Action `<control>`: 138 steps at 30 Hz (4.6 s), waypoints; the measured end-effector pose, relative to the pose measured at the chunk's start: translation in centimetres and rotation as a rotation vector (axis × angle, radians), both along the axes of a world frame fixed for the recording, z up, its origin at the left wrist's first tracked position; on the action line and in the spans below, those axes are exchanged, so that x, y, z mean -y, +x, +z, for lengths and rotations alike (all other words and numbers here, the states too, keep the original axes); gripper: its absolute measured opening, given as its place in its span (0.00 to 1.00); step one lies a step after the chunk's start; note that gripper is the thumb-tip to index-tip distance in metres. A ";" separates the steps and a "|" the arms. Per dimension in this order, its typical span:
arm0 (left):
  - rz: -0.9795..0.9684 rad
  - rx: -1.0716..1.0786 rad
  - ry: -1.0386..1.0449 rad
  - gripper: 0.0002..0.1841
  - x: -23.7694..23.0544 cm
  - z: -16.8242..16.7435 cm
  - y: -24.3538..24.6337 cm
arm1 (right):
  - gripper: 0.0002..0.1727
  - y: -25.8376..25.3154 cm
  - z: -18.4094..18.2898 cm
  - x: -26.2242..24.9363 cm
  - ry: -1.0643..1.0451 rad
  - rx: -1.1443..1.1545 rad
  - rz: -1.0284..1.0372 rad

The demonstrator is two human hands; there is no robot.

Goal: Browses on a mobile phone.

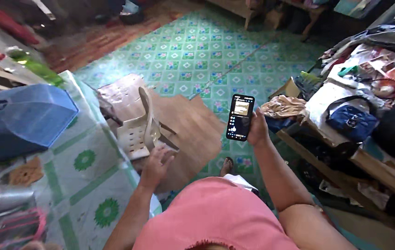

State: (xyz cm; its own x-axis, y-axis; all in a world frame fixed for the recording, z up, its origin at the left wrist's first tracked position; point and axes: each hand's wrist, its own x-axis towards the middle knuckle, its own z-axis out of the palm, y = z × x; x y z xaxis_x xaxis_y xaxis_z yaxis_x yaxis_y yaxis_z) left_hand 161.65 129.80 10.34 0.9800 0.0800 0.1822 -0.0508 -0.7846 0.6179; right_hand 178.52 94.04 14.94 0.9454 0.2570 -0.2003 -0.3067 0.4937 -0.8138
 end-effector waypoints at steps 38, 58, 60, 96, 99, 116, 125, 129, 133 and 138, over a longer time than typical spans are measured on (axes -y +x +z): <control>-0.199 -0.634 -1.069 0.31 -10.3 7.5 59.4 | 0.41 51.2 3.6 -21.5 0.014 0.052 0.060; -0.055 -0.508 -1.661 0.38 -9.7 7.3 83.0 | 0.34 75.9 1.0 -29.1 0.121 0.004 0.555; -0.032 -0.496 -1.682 0.38 -10.2 6.7 84.0 | 0.33 77.1 0.5 -29.7 0.138 -0.008 0.567; -0.425 -0.800 -1.562 0.38 -18.3 7.8 92.2 | 0.65 75.4 0.1 -33.8 -0.136 0.102 0.299; -0.437 -0.814 -1.569 0.39 -18.0 7.7 92.0 | 0.65 75.0 0.0 -33.4 -0.108 0.108 0.290; -0.509 -0.845 -1.587 0.39 -16.2 6.9 91.5 | 0.68 74.0 -0.1 -30.9 -0.107 0.132 0.354; -0.426 -0.861 -1.582 0.37 -16.0 7.4 91.0 | 0.66 73.8 -0.5 -30.8 -0.121 0.114 0.355; -0.456 -0.865 -1.599 0.38 -16.2 7.0 91.2 | 0.59 73.8 -1.5 -30.7 -0.006 0.117 0.364; -0.431 -0.863 -1.607 0.37 -16.3 7.1 91.0 | 0.60 73.7 -1.7 -31.1 0.028 0.084 0.344; -0.444 -0.864 -1.591 0.38 -16.5 7.0 90.9 | 0.60 73.5 -1.9 -31.3 0.030 0.079 0.346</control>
State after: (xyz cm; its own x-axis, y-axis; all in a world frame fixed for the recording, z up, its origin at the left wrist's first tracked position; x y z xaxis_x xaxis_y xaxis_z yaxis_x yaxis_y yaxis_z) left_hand 252.55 146.29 17.32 0.7427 -0.6013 -0.2945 0.6247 0.4640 0.6281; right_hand 252.01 125.37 13.06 0.8136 0.5694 -0.1177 -0.3967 0.3957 -0.8283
